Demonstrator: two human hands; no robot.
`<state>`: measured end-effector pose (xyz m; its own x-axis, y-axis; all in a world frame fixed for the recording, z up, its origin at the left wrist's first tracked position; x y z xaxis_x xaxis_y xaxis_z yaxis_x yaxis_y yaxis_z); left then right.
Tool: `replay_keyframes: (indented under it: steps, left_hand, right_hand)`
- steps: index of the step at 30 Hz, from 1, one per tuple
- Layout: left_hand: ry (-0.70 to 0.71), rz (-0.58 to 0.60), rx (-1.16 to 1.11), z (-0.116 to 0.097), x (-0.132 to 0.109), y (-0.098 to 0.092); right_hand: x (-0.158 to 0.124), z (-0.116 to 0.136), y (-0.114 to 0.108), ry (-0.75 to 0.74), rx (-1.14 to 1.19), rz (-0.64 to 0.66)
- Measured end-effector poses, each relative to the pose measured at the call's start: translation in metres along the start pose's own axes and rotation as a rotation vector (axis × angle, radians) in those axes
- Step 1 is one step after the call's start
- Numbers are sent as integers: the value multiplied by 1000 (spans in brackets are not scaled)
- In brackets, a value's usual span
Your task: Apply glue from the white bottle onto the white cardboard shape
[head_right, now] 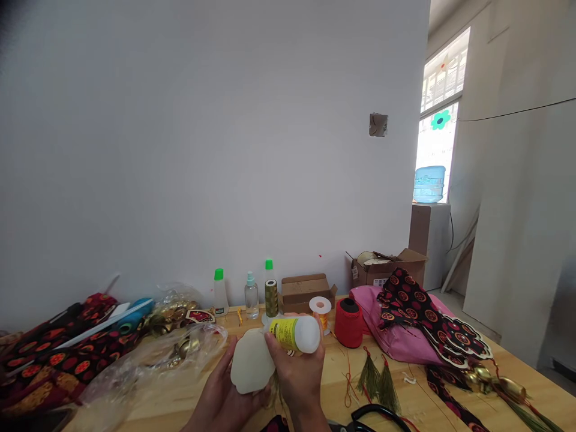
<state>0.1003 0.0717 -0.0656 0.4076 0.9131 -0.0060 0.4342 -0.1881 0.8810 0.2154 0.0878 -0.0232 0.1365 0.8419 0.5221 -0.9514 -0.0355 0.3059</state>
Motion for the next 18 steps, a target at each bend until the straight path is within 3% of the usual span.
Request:
replay_keyframes:
  steps: [7,18]
  left_hand:
    - [-14,-2,2,2,0,-3]
    - [-12,-4,28,2,0,-2]
  right_hand:
    - [1,-12,-2,-43,-99,-12]
    - [-2,4,2,4,63,-14]
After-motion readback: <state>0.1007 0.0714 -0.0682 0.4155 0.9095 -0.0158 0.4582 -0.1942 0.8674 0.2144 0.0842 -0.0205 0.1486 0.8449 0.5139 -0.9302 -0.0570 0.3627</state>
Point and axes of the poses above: each hand's wrist, its own x-axis towards the middle knuckle, its own y-axis out of the palm, z = x × y, the point moved 4 cm from there along x, towards the middle knuckle, and after that the axes turned 9 degrees about z, right-handed, at the moved point
